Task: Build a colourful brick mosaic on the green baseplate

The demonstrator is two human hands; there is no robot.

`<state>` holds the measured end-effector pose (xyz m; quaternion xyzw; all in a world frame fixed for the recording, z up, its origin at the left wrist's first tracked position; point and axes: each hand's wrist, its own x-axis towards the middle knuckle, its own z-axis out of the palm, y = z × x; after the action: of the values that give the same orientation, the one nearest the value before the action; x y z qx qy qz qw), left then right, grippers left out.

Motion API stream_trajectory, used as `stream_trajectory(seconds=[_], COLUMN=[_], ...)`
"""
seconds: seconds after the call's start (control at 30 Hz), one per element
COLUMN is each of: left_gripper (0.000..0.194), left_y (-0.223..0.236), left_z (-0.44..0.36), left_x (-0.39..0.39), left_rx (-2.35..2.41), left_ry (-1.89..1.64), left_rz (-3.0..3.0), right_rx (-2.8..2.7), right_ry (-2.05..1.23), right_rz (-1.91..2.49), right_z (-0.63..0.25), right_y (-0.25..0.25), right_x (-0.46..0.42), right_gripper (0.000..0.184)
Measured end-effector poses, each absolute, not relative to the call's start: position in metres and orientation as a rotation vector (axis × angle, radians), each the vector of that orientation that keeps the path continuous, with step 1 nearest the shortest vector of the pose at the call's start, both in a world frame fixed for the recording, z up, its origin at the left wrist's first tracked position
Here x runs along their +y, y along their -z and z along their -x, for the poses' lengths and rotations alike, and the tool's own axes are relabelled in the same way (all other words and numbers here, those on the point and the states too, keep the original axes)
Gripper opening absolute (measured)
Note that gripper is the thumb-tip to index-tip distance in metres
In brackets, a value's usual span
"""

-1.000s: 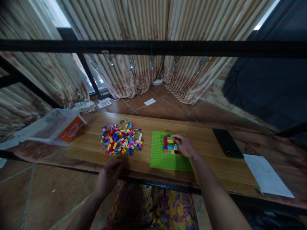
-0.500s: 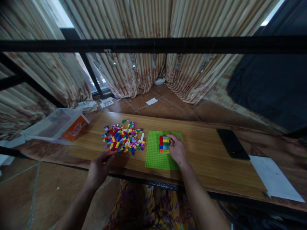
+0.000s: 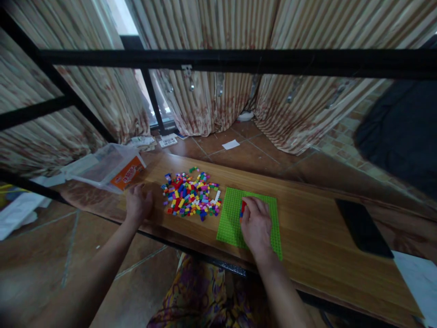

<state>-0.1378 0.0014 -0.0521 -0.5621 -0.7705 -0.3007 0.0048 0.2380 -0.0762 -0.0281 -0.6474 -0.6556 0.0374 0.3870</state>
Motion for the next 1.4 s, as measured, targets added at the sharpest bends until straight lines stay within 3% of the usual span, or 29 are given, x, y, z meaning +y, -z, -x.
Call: stream_trajectory(seconds=[0.3, 0.73, 1.1, 1.4], left_gripper=[0.04, 0.035, 0.036, 0.038], left_y=[0.065, 0.062, 0.062, 0.06], left_z=[0.121, 0.115, 0.116, 0.116], left_x=[0.015, 0.011, 0.012, 0.013], left_rx=[-2.34, -2.198, -2.215, -2.226], left_ry=[0.677, 0.687, 0.653, 0.606], left_rz=[1.878, 2.054, 2.02, 2.019], right_rx=[-1.791, -1.771, -1.768, -1.713], right_ry=[-0.273, -0.356, -0.222, -0.367], right_rz=[1.735, 1.678, 1.956, 1.888], right_z=[-0.17, -0.143, -0.12, -0.127], right_y=[0.053, 0.045, 0.042, 0.042], right_x=[-0.064, -0.028, 0.025, 0.015], right_gripper=[0.031, 0.028, 0.027, 0.014])
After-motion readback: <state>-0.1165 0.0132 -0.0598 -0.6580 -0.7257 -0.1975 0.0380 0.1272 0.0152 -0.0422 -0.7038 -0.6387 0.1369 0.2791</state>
